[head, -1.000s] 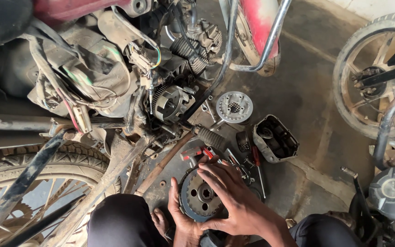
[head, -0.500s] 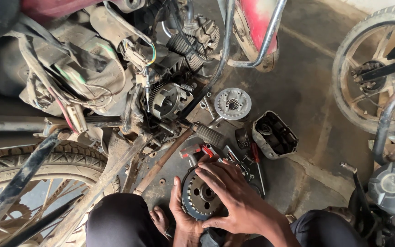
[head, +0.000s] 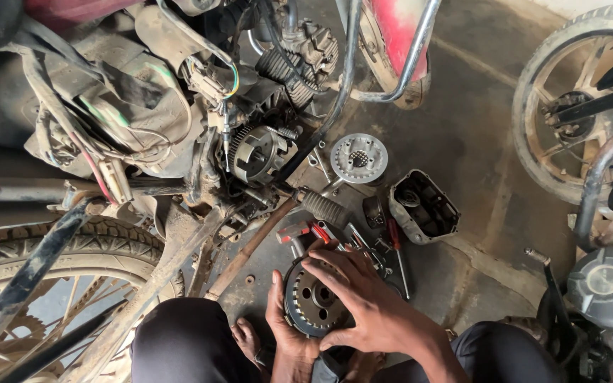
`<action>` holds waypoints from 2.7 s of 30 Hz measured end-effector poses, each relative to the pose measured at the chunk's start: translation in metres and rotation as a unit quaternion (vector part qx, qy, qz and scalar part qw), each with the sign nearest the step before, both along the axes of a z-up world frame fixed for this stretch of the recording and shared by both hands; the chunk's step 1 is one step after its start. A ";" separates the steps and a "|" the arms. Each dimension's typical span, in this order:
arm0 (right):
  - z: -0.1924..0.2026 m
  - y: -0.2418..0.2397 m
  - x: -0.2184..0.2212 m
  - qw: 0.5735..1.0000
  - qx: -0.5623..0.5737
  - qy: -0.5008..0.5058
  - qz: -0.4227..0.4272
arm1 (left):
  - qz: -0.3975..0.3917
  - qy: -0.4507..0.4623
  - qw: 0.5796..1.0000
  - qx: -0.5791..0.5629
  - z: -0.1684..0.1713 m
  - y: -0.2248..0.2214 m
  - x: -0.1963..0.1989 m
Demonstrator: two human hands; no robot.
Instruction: The recorder is assembling the clutch components of a motorcycle engine.
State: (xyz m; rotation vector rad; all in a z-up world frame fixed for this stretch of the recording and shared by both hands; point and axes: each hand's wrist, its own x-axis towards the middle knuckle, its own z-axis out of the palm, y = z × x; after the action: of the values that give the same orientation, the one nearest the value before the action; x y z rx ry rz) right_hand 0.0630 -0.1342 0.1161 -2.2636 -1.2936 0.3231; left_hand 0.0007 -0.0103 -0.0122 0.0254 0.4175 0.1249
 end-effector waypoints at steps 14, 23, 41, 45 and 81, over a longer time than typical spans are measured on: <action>-0.006 -0.013 0.015 0.998 -0.039 0.024 0.042 | -0.031 0.036 0.999 0.006 0.000 -0.002 0.003; -0.005 -0.020 0.020 0.998 -0.005 -0.037 0.051 | 0.002 -0.016 1.000 0.012 -0.010 0.001 0.001; -0.012 0.004 0.006 0.819 0.538 0.124 -0.157 | -0.041 -0.262 0.961 -0.078 0.042 0.000 0.006; -0.013 -0.007 0.006 0.944 0.293 0.061 -0.140 | -0.036 -0.234 0.971 -0.042 0.033 -0.001 0.004; -0.013 -0.001 0.005 0.990 -0.030 0.133 -0.046 | -0.023 -0.089 0.993 0.074 0.018 0.002 0.011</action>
State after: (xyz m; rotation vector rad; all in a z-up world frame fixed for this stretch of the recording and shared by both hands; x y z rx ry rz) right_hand 0.0678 -0.1355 0.1033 -2.2293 -1.0525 0.6154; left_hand 0.0113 -0.0082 0.0057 0.1679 0.2288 0.1103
